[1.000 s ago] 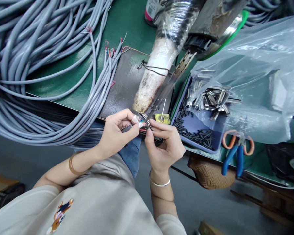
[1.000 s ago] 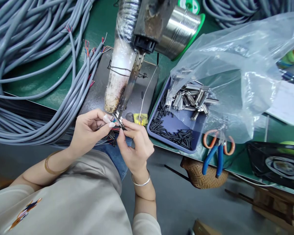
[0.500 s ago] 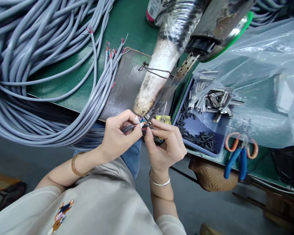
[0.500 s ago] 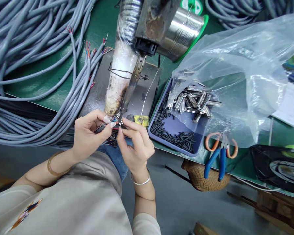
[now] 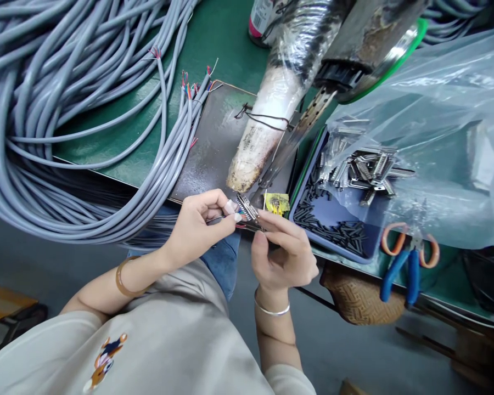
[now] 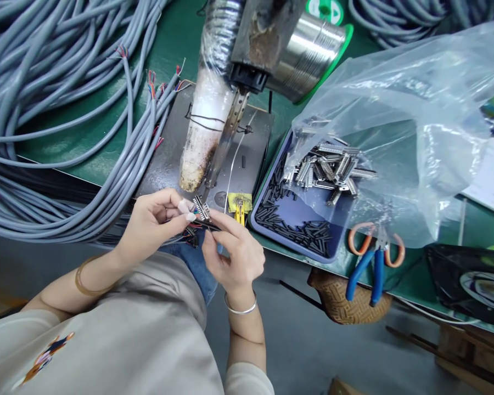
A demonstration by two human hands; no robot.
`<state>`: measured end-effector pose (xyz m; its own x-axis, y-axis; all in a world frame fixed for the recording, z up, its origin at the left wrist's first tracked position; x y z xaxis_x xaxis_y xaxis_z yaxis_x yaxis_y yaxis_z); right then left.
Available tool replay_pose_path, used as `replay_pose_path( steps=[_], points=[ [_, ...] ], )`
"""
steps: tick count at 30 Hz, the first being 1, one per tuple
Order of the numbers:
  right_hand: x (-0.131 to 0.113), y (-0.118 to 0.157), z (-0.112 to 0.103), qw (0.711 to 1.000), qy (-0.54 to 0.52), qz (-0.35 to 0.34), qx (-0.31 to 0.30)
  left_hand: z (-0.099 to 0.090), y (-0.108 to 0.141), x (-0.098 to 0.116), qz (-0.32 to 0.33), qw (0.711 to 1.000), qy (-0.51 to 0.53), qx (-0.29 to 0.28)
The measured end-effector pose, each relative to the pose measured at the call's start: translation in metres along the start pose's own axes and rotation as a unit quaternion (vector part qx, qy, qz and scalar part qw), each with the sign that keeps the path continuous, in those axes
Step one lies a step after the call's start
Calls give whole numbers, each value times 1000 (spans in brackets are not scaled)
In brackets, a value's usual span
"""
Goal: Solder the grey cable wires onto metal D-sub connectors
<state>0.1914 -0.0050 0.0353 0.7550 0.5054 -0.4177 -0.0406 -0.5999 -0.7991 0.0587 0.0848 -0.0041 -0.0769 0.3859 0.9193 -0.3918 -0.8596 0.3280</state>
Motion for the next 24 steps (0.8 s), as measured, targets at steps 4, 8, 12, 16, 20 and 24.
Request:
replay_pose_path(
  steps=[4, 8, 12, 16, 20, 24],
  points=[
    [5, 13, 3, 998, -66, 2, -20, 13, 8, -8, -102, 983, 53, -142],
    [8, 16, 1, 994, -101, 52, -5, 11, 21, 1, -48, 985, 12, -167],
    [11, 12, 2, 976, -135, 173, -10, 6, 40, 22, 146, 971, -94, -163],
    [11, 8, 7, 950, -168, 260, -44, 4, 58, 34, 324, 914, -205, -133],
    [12, 9, 14, 924, -229, 304, -50, 0, 62, 37, 377, 902, -192, -88],
    [8, 11, 17, 914, -254, 309, -70, -5, 46, 21, 255, 954, -141, -68]
  ],
)
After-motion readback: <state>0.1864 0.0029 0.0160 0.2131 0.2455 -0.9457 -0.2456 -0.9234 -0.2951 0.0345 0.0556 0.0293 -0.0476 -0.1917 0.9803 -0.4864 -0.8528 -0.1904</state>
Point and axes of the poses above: each hand's wrist, its own y-axis away from the middle knuckle, its own z-axis out of the palm, x = y × z, the point moved 8 cm from there along -y, towards the middle knuckle, and after that the axes turned 8 degrees about -z, right-handed, at the moved point
